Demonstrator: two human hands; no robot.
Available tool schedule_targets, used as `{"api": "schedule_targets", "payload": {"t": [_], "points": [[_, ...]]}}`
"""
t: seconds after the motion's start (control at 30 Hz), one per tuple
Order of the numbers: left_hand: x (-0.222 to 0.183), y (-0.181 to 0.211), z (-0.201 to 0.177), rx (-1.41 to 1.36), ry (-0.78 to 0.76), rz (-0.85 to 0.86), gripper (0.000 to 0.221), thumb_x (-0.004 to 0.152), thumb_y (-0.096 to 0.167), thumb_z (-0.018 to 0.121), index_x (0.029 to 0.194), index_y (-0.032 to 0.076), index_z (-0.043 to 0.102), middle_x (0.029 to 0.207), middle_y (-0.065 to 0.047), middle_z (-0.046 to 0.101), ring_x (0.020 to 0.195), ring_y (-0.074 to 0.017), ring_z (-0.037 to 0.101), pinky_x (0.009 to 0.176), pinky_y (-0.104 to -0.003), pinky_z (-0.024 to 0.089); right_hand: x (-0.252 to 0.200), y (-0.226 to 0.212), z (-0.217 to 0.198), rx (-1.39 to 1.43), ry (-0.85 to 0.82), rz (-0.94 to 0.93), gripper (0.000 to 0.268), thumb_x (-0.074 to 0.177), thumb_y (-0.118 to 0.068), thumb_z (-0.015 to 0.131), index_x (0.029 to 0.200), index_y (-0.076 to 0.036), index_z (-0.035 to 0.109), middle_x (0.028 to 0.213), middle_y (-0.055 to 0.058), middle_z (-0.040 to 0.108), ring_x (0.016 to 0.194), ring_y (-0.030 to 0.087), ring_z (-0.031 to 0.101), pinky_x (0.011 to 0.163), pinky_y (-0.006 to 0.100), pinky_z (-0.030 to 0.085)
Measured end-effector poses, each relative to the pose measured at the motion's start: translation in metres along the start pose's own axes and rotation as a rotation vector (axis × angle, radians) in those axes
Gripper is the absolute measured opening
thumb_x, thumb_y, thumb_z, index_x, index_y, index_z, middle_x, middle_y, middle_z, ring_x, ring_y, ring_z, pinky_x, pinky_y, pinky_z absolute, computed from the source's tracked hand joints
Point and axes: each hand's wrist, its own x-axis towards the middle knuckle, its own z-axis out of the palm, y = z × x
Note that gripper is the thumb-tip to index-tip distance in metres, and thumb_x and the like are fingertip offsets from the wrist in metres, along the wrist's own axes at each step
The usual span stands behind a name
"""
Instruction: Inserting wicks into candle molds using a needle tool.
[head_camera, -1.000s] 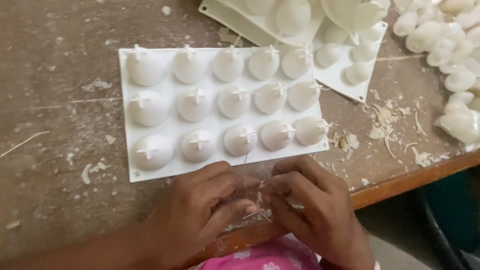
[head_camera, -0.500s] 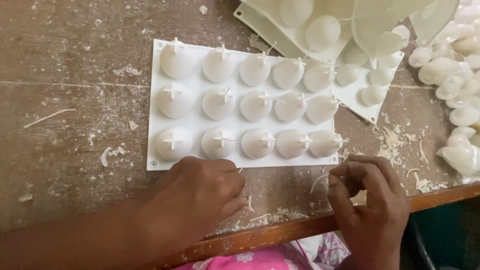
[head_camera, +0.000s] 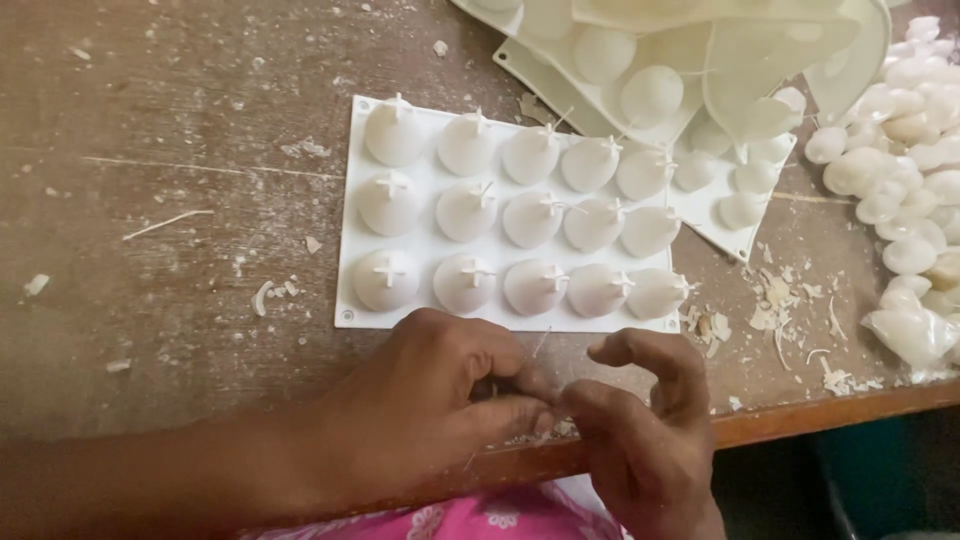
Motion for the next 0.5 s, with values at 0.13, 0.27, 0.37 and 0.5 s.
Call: {"api": "schedule_targets", "payload": {"t": [0.13,0.27,0.37,0.5], "points": [[0.004,0.01,-0.004,-0.411,-0.034,-0.385,0.019,0.089,0.014,0.07,0.097,0.0,0.079,0.083,-0.006,0.08,0.074,-0.0079,0.071,0.066,-0.026,0.06,-0.005,-0.01,0.008,0.0,0.035,0.126,0.024,0.092,-0.004,0.07,0.115,-0.01,0.07,0.121,0.007,0.057,0.112,0.02,0.061,0.096,0.03,0.054],[0.006,0.013,-0.007,-0.338,-0.009,-0.436,0.017,0.087,0.018,0.073,0.093,0.002,0.079,0.076,-0.002,0.077,0.069,-0.004,0.067,0.062,-0.024,0.057,-0.006,-0.008,0.008,0.721,0.137,0.635,0.023,0.1,-0.007,0.061,0.119,0.002,0.067,0.114,0.015,0.066,0.105,0.021,0.068,0.093,0.034,0.057],[0.006,0.008,-0.005,-0.311,0.007,-0.432,0.017,0.087,0.018,0.074,0.091,0.002,0.078,0.074,-0.002,0.076,0.067,-0.0045,0.064,0.06,-0.024,0.054,-0.011,-0.001,0.01,0.915,0.136,0.781,0.02,0.099,-0.006,0.061,0.113,0.007,0.068,0.103,0.015,0.073,0.099,0.021,0.069,0.09,0.034,0.057],[0.006,0.0,-0.002,-0.292,0.06,-0.439,0.017,0.085,0.017,0.075,0.09,0.001,0.079,0.072,-0.004,0.075,0.064,-0.0062,0.062,0.057,-0.027,0.052,-0.011,0.01,0.01,1.039,0.251,0.806,0.017,0.099,-0.002,0.064,0.112,0.007,0.066,0.1,0.014,0.072,0.095,0.021,0.069,0.087,0.035,0.057]]}}
